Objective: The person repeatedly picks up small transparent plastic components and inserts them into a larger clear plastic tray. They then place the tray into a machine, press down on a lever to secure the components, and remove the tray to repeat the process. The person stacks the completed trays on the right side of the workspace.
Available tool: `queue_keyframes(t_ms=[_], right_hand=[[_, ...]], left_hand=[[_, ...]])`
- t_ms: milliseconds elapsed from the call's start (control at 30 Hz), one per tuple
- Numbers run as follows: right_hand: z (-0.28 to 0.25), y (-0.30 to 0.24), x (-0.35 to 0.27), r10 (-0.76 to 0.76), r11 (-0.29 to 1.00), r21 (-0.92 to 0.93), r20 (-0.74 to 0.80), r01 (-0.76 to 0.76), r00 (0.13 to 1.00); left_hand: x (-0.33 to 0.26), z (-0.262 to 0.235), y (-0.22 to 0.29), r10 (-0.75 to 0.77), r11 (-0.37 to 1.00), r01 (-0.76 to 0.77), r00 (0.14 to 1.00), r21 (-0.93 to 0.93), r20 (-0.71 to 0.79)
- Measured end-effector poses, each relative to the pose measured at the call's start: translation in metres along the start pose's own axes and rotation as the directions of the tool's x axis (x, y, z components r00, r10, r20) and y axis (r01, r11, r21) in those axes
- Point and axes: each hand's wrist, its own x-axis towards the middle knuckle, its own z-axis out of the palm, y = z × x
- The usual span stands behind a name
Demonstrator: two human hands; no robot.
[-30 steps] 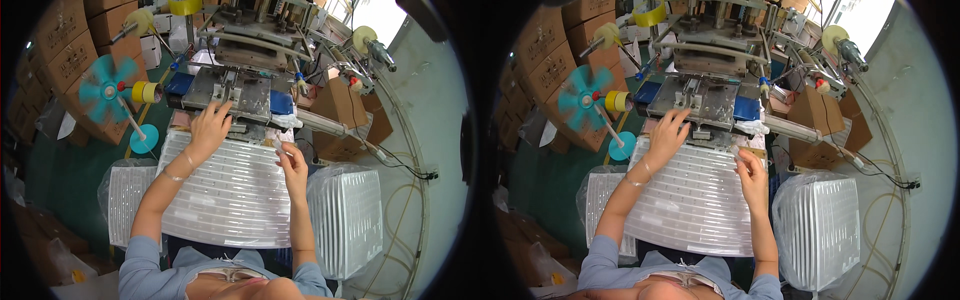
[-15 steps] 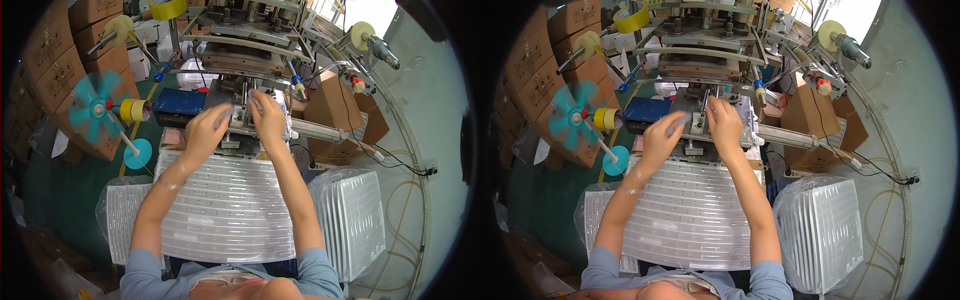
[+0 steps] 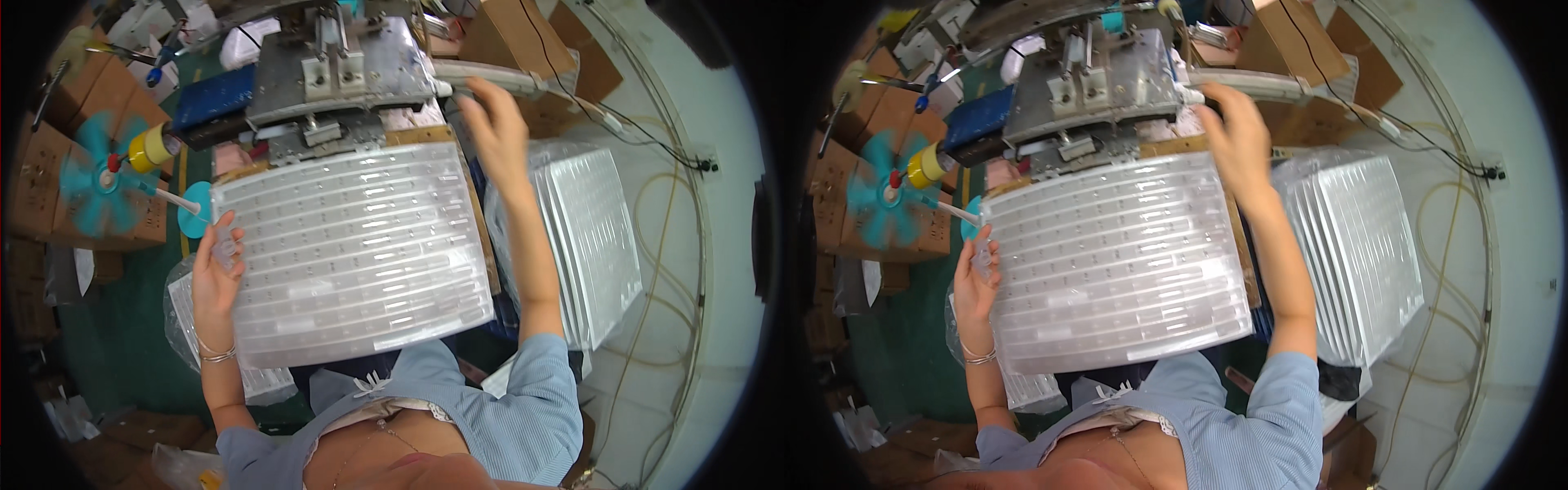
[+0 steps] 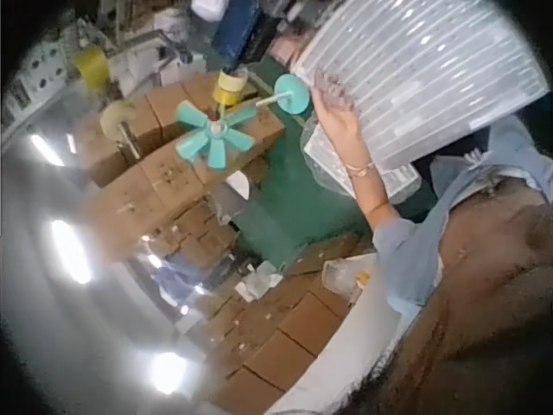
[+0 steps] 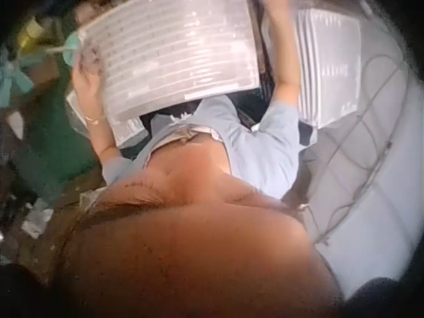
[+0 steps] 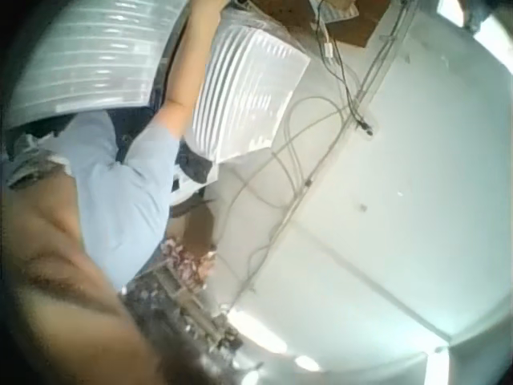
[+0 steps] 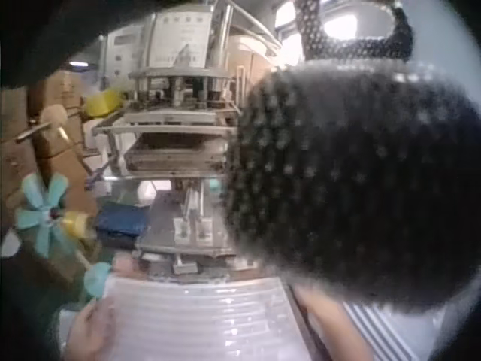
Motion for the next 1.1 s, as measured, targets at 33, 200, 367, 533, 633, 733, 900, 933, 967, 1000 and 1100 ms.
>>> queue_keyframes(t_ms=[33,200,367,533,633,733,900,933,967,1000,1100], right_hand=[[-0.028,0.012,-0.028,0.215,0.966,0.148,0.004,-0.213,0.977],[-0.150,0.087,-0.199,0.696,0.718,-0.024,0.014,-0.696,0.718],[-0.159,0.127,-0.337,0.738,0.500,-0.551,-0.132,-0.668,0.662],[-0.105,0.164,-0.446,0.921,0.376,-0.560,0.143,-0.738,0.361],[-0.095,0.164,-0.443,0.846,-0.233,0.126,0.515,-0.964,-0.137],[-0.101,0.180,-0.451,0.947,0.217,-0.023,0.246,-0.976,0.205],[-0.113,0.167,-0.407,0.614,0.541,-0.620,-0.171,-0.569,0.770],[-0.112,0.168,-0.407,0.595,0.558,-0.616,-0.170,-0.556,0.786],[-0.106,0.170,-0.412,0.764,0.454,-0.593,-0.125,-0.665,0.633],[-0.099,0.173,-0.423,0.891,0.329,-0.579,-0.072,-0.746,0.448],[-0.084,0.190,-0.457,0.971,0.229,-0.608,0.092,-0.760,0.219]], left_hand=[[-0.005,-0.009,-0.003,-0.007,1.000,0.007,1.000,0.008,0.001],[-0.031,0.002,-0.032,-0.042,0.932,0.067,0.996,0.357,-0.077],[-0.037,0.028,-0.055,-0.072,0.859,0.071,0.997,0.507,-0.019],[-0.044,0.041,-0.064,-0.107,0.760,0.054,0.993,0.648,0.042],[-0.051,0.045,-0.065,-0.116,0.692,0.051,0.992,0.720,0.042],[-0.055,0.051,-0.067,-0.119,0.643,0.042,0.992,0.765,0.046],[-0.056,0.064,-0.071,-0.124,0.607,0.035,0.991,0.794,0.051],[-0.056,0.067,-0.073,-0.125,0.600,0.033,0.991,0.799,0.053],[-0.055,0.070,-0.074,-0.126,0.591,0.028,0.990,0.806,0.058],[-0.054,0.072,-0.075,-0.128,0.585,0.028,0.990,0.810,0.058],[-0.055,0.074,-0.075,-0.125,0.571,0.037,0.991,0.820,0.042]])
